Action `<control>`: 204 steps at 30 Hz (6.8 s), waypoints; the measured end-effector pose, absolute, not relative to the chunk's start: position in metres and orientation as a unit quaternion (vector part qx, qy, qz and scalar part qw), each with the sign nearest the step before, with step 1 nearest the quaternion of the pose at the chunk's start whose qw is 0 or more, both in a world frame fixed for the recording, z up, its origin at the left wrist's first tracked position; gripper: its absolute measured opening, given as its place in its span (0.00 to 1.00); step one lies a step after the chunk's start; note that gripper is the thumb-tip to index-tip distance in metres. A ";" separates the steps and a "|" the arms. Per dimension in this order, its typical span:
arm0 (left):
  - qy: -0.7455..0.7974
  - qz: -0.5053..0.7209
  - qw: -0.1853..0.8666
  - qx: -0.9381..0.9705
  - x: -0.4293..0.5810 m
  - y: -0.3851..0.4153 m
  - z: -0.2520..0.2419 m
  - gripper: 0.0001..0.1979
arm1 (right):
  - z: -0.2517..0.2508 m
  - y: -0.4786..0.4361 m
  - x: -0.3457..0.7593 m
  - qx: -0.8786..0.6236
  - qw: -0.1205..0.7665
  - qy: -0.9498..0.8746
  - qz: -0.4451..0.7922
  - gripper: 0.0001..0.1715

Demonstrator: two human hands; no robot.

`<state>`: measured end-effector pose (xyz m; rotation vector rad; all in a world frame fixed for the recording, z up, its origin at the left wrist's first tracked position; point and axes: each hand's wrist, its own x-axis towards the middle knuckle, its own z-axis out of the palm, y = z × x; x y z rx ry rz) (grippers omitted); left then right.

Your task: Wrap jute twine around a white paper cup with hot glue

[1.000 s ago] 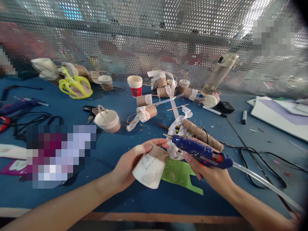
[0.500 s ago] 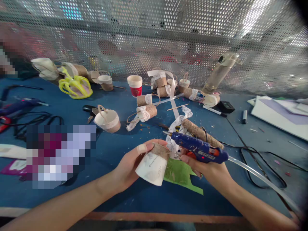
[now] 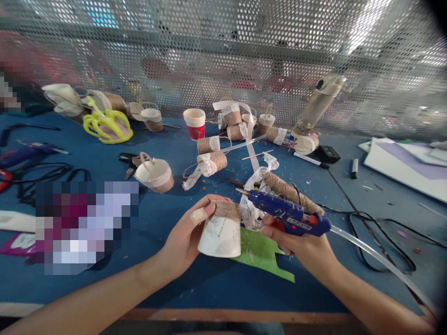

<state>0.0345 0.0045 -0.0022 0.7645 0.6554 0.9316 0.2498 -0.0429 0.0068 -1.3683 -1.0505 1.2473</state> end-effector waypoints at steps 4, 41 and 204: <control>0.297 0.429 0.771 0.366 0.033 0.003 -0.002 0.10 | 0.008 -0.042 0.249 -0.568 0.476 -0.434 0.512 0.11; 0.222 0.421 0.782 0.403 0.035 -0.005 -0.001 0.08 | 0.004 -0.041 0.247 -0.566 0.457 -0.440 0.527 0.11; 0.358 0.371 0.755 0.406 0.027 0.011 0.010 0.18 | 0.005 -0.047 0.268 -0.496 0.372 -0.668 0.412 0.17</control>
